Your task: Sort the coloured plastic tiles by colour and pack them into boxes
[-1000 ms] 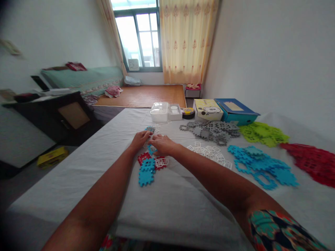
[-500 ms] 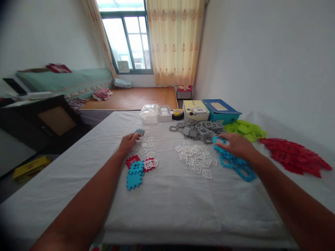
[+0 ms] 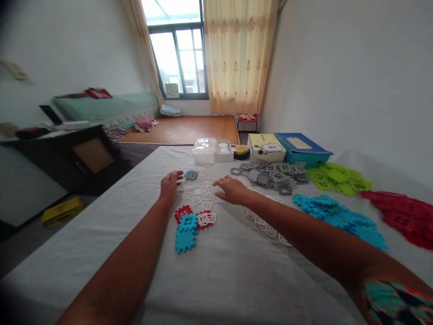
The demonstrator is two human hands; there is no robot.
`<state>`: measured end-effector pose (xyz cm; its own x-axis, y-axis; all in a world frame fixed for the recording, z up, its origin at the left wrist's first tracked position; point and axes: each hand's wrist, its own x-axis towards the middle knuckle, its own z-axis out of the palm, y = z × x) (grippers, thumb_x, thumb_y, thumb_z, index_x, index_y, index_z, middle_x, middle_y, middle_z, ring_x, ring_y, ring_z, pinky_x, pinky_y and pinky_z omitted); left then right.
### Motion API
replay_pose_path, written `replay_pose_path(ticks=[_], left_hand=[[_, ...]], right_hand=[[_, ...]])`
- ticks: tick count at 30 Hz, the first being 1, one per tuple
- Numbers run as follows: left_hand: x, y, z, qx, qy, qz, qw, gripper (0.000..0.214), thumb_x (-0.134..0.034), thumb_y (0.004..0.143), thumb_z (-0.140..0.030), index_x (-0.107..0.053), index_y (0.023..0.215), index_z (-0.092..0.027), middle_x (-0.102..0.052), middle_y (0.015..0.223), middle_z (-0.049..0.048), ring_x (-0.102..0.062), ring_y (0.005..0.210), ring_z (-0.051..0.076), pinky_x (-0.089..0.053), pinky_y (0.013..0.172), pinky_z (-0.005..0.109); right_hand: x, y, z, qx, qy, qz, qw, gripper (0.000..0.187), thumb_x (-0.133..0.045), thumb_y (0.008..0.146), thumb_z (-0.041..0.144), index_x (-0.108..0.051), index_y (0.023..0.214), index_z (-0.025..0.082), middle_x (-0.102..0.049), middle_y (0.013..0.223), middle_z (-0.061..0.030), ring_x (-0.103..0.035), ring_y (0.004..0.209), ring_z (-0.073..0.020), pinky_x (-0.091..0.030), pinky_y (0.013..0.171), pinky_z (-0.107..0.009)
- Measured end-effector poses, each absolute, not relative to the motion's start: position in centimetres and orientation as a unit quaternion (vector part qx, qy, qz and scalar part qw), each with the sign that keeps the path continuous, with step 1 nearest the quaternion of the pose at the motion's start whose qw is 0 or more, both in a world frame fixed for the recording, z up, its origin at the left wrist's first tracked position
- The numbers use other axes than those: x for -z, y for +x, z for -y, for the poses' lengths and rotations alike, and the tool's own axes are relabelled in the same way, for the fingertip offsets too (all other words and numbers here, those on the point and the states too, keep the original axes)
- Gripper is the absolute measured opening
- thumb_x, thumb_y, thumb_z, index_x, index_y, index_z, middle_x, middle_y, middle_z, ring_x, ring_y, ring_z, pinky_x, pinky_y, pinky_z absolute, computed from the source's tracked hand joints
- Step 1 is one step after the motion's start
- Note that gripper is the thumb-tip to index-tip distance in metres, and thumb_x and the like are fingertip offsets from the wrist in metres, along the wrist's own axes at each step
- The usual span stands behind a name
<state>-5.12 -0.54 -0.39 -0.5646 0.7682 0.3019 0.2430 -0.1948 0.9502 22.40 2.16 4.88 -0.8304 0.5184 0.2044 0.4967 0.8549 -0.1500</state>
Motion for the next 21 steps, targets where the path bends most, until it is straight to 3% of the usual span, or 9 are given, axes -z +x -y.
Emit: replay_pose_path(ticks=[7, 12, 17, 21], left_hand=[[0.5, -6.1, 0.0, -0.666, 0.39, -0.612, 0.173, 0.044, -0.041, 0.086, -0.049, -0.067, 0.092, -0.015, -0.071, 0.1, 0.0134, -0.068, 0.081, 0.019, -0.047, 0.056, 0.024], [0.5, -6.1, 0.0, -0.651, 0.411, -0.613, 0.178, 0.044, -0.043, 0.086, -0.05, -0.068, 0.091, -0.015, -0.071, 0.099, 0.0129, -0.069, 0.082, 0.02, -0.048, 0.057, 0.025], [0.3, -5.9, 0.0, -0.647, 0.409, -0.617, 0.181, 0.044, -0.042, 0.086, -0.049, -0.067, 0.092, -0.014, -0.071, 0.099, 0.0133, -0.069, 0.083, 0.021, -0.048, 0.056, 0.025], [0.2, -6.0, 0.0, -0.646, 0.409, -0.618, 0.184, 0.045, -0.042, 0.084, -0.05, -0.067, 0.094, -0.013, -0.071, 0.099, 0.0137, -0.069, 0.083, 0.021, -0.049, 0.058, 0.026]], right_hand=[[-4.4, 8.5, -7.1, -0.072, -0.364, 0.924, 0.095, 0.066, -0.064, 0.081, 0.05, -0.048, 0.136, 0.017, -0.055, 0.135, -0.0141, -0.045, 0.123, -0.0327, -0.042, 0.095, -0.045], [-4.0, 6.0, -7.7, -0.083, -0.401, 0.909, 0.073, 0.052, -0.065, 0.079, 0.051, -0.061, 0.12, 0.02, -0.062, 0.122, -0.0131, -0.045, 0.122, -0.0346, -0.042, 0.093, -0.048], [-4.9, 6.6, -6.5, -0.055, -0.361, 0.929, 0.058, 0.052, -0.072, 0.072, 0.041, -0.062, 0.119, 0.023, -0.063, 0.119, -0.0086, -0.054, 0.111, -0.0288, -0.045, 0.089, -0.04], [-6.7, 9.5, -3.9, 0.002, -0.315, 0.942, 0.113, 0.046, -0.065, 0.076, 0.041, -0.062, 0.116, 0.019, -0.066, 0.112, -0.0074, -0.057, 0.104, -0.0276, -0.046, 0.083, -0.037]])
